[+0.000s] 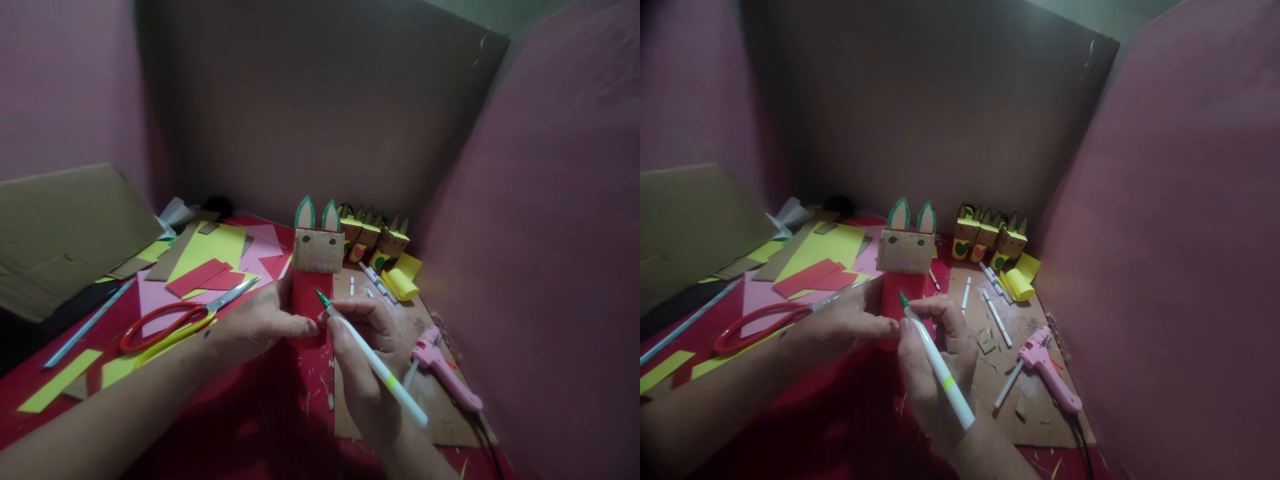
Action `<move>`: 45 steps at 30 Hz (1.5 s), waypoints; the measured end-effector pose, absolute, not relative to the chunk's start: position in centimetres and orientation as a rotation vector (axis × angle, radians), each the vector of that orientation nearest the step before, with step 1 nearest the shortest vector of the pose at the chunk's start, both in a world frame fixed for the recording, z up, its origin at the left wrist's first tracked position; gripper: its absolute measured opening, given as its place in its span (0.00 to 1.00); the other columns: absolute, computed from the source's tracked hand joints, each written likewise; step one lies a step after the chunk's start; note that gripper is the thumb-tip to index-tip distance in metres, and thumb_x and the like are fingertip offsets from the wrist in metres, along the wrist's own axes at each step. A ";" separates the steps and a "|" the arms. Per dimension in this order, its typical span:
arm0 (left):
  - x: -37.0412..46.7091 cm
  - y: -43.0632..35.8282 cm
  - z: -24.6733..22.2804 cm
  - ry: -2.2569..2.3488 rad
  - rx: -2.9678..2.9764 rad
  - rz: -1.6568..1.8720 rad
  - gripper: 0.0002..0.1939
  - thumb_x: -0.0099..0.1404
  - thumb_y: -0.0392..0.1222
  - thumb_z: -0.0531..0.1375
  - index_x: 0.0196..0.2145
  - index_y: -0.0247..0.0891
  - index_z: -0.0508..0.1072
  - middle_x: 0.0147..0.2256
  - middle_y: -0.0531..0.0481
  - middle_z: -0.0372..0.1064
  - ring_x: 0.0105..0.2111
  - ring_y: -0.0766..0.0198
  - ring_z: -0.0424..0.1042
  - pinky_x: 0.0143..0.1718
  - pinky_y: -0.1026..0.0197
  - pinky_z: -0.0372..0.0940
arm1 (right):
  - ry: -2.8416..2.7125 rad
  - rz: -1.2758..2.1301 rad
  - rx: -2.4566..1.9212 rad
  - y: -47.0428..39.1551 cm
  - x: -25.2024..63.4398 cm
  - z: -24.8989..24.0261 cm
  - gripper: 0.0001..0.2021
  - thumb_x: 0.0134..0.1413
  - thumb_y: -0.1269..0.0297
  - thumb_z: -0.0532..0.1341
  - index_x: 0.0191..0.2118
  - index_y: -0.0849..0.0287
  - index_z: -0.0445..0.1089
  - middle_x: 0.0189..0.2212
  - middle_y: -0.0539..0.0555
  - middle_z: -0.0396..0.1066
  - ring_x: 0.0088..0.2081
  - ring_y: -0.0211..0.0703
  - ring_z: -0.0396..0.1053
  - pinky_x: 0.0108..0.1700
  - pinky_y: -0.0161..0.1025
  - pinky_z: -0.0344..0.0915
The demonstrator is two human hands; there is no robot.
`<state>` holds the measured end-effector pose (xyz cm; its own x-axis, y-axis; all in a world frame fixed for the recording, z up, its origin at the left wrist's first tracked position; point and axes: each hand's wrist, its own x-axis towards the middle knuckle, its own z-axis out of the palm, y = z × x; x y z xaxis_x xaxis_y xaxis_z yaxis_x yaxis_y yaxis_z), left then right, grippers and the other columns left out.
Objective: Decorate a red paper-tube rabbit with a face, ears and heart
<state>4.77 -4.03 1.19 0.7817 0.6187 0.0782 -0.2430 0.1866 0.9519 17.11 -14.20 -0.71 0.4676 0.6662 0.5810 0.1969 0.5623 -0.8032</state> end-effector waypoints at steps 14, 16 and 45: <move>4.5 -4.0 1.2 0.329 1.323 0.613 0.22 0.51 0.31 0.72 0.45 0.40 0.76 0.37 0.52 0.79 0.40 0.56 0.77 0.41 0.59 0.70 | -1.081 0.186 -1.048 -13.9 16.7 -0.4 0.04 0.57 0.67 0.65 0.34 0.53 0.70 0.22 0.44 0.68 0.21 0.35 0.66 0.22 0.32 0.65; 4.4 -4.0 1.0 0.328 1.308 0.601 0.24 0.51 0.29 0.71 0.46 0.40 0.76 0.39 0.52 0.80 0.42 0.55 0.78 0.42 0.59 0.70 | -1.081 0.183 -1.048 -13.9 16.6 -0.4 0.04 0.57 0.67 0.65 0.33 0.52 0.69 0.22 0.44 0.67 0.21 0.35 0.66 0.22 0.32 0.65; 4.4 -3.8 0.8 0.360 1.326 0.589 0.34 0.51 0.39 0.75 0.55 0.38 0.74 0.40 0.47 0.80 0.40 0.51 0.77 0.39 0.55 0.70 | -1.097 0.188 -1.088 -13.9 16.7 -0.1 0.05 0.55 0.68 0.64 0.31 0.51 0.67 0.20 0.42 0.63 0.17 0.33 0.61 0.18 0.31 0.59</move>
<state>4.36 -3.84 0.78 0.8028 0.5904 0.0827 -0.1950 0.1290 0.9723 16.66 -13.93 -0.15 0.4957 0.6063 0.6219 0.3649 0.5044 -0.7826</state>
